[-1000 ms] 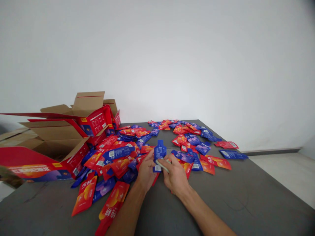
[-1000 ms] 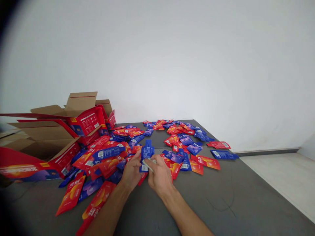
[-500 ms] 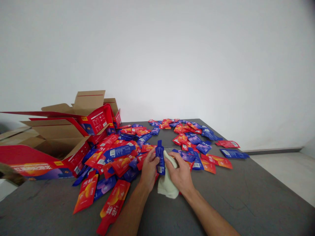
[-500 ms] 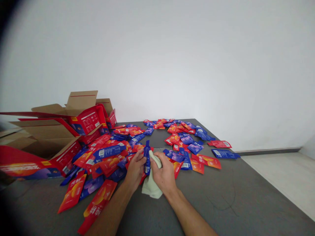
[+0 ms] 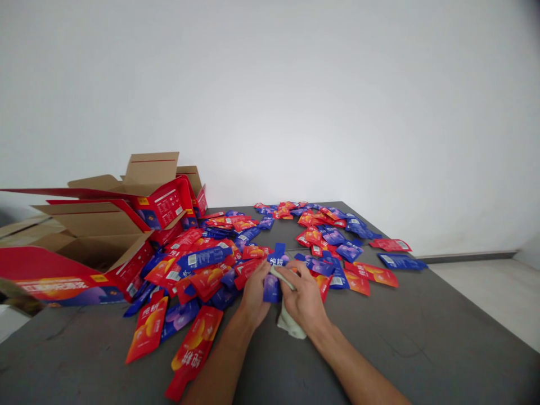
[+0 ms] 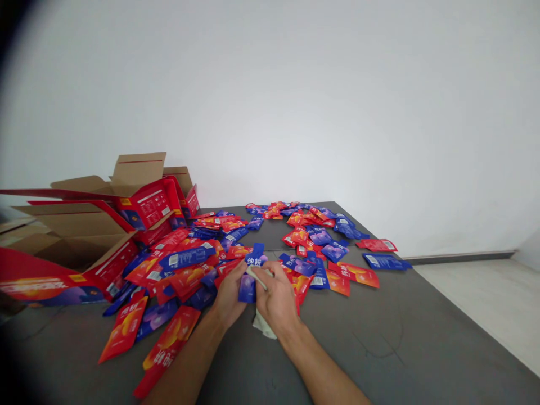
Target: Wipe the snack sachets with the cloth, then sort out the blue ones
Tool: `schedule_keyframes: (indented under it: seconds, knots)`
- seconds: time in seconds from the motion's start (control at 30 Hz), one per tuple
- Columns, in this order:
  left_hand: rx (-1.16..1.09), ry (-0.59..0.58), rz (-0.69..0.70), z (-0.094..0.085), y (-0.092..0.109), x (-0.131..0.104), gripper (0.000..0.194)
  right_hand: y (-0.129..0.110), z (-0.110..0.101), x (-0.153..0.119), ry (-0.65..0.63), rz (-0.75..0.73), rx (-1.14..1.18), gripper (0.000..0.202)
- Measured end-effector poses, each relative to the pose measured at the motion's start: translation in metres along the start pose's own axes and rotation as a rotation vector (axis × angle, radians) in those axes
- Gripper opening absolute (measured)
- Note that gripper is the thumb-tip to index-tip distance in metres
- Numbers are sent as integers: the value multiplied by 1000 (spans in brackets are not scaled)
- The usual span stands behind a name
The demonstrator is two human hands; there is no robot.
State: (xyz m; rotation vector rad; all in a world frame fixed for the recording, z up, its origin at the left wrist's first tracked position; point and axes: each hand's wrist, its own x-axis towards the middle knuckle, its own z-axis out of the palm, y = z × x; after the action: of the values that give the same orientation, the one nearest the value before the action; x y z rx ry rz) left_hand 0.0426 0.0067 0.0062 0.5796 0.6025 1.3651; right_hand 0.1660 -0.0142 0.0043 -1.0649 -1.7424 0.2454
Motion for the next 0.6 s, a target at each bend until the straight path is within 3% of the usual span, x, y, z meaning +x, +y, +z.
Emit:
schedule_keyframes:
  seconds: [0.13,0.23,0.43,0.6]
  knots:
    - [72,-99,-90,-1,-3,-4,31,7,-12,6,86,65,-121,34]
    - [94,-138,-125,-1,-3,-5,31,6,-16,6,70,68,-171,38]
    - [20,-63,-53,1,7,-1,26,-14,-7,-3,-222,-47,-143,45]
    - [51,-29,-14,0,14,4,30,-22,-3,-5,-377,-101,-49,41]
